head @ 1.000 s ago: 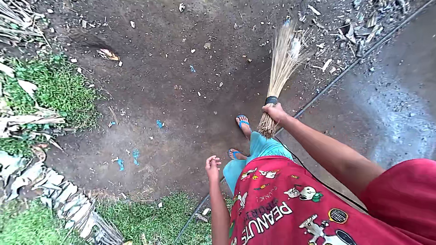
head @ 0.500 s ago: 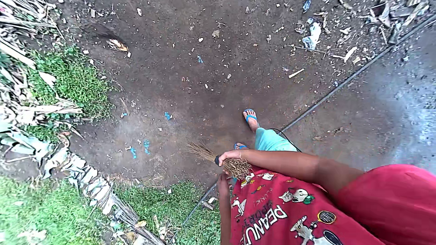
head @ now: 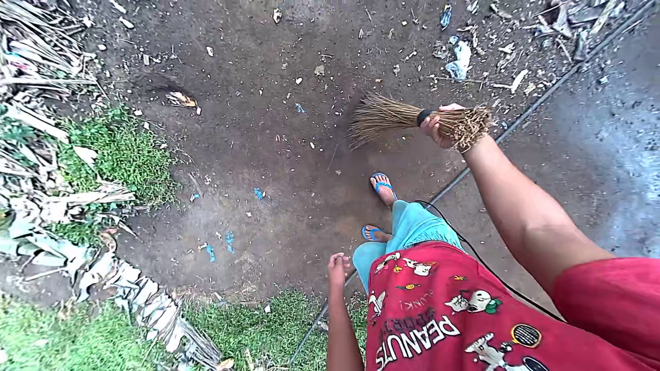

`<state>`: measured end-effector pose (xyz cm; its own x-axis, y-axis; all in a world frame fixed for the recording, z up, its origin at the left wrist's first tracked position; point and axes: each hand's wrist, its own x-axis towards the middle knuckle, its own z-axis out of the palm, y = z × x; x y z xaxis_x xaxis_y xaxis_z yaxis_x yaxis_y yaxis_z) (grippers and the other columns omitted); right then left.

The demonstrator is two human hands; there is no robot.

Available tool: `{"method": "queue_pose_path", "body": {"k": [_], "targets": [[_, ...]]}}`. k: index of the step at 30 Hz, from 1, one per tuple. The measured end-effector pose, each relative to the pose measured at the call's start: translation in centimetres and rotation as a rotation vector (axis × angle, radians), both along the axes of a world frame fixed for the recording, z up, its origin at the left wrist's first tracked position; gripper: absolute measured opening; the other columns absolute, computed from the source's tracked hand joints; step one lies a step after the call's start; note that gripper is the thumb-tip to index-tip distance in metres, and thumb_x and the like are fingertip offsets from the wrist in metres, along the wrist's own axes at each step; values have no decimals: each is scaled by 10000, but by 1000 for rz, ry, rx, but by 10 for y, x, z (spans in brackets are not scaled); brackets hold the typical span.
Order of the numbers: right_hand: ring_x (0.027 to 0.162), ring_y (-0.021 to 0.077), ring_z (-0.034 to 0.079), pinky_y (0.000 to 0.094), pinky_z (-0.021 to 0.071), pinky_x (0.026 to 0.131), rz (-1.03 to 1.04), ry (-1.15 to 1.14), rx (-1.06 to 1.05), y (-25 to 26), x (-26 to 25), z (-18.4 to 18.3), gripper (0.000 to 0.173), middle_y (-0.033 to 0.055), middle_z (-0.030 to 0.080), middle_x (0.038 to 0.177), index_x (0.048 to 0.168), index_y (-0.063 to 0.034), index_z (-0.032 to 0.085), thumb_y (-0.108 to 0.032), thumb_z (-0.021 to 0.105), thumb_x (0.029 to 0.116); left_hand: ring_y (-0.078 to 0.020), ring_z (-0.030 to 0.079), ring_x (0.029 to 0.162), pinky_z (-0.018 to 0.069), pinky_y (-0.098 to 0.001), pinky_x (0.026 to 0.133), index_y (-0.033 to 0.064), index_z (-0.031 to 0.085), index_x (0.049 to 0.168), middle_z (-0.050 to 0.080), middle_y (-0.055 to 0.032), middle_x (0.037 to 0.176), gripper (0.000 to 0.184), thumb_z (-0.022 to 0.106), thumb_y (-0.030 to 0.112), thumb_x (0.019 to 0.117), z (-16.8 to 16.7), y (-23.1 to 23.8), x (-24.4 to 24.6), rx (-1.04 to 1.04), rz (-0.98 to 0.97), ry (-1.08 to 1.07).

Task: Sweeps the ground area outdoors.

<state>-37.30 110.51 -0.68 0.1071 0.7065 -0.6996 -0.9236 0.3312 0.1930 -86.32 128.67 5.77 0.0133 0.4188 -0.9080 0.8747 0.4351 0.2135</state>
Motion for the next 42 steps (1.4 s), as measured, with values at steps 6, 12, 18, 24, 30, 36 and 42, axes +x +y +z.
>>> {"method": "queue_pose_path", "body": {"k": [6, 12, 18, 24, 30, 36, 42], "targets": [[638, 106, 633, 240, 542, 564, 342, -301, -182, 85, -80, 73, 318, 13, 627, 757, 938, -130, 557, -351, 343, 1018, -284, 650, 931, 514, -454, 764, -37, 541, 1355, 667, -219, 1183, 384, 323, 185, 1132, 15, -25, -46, 41, 205, 42], [796, 212, 638, 408, 558, 702, 907, -370, -399, 148, -266, 78, 322, 114, 624, 943, 1179, -40, 566, -264, 617, 953, -230, 614, 831, 502, -417, 723, -53, 541, 1343, 665, -209, 1141, 373, 344, 176, 1125, 10, -81, -83, -27, 356, 72], [679, 153, 583, 342, 541, 648, 1163, -185, -105, 173, -347, 92, 104, 44, 553, 801, 1009, -104, 532, -208, 520, 997, -412, 598, 1166, 456, -531, 1038, -161, 571, 1276, 609, -357, 1241, 381, 369, 119, 1114, -80, -118, -124, -18, 131, -3], [608, 140, 637, 293, 559, 570, 1299, -328, 210, 183, -310, 29, 276, 31, 640, 730, 917, -108, 579, -214, 363, 1053, -310, 651, 993, 530, -473, 878, -95, 521, 1346, 646, -268, 1185, 394, 368, 191, 1122, -15, 6, -96, -130, 117, -42], [644, 95, 635, 227, 543, 573, 756, -346, -164, 151, -191, 33, 340, 14, 649, 798, 1004, -120, 584, -336, 322, 1034, -197, 631, 828, 503, -362, 680, -39, 547, 1330, 675, -162, 1092, 376, 313, 171, 1122, -11, 126, -88, 211, 283, -221], [818, 215, 613, 433, 528, 707, 613, -702, -1128, 166, -159, 90, 390, 118, 627, 988, 1186, -42, 594, -339, 633, 935, -249, 637, 876, 504, -439, 756, -8, 556, 1340, 682, -177, 1114, 347, 378, 194, 1121, -47, 170, -77, 15, 63, -93], [836, 210, 627, 424, 538, 749, 604, -820, -1211, 145, -175, 129, 482, 127, 635, 1020, 1248, -26, 572, -412, 632, 966, -238, 638, 824, 511, -415, 706, -32, 575, 1307, 686, -185, 1081, 340, 402, 189, 1115, -69, 156, -63, 64, 139, -320]]}}
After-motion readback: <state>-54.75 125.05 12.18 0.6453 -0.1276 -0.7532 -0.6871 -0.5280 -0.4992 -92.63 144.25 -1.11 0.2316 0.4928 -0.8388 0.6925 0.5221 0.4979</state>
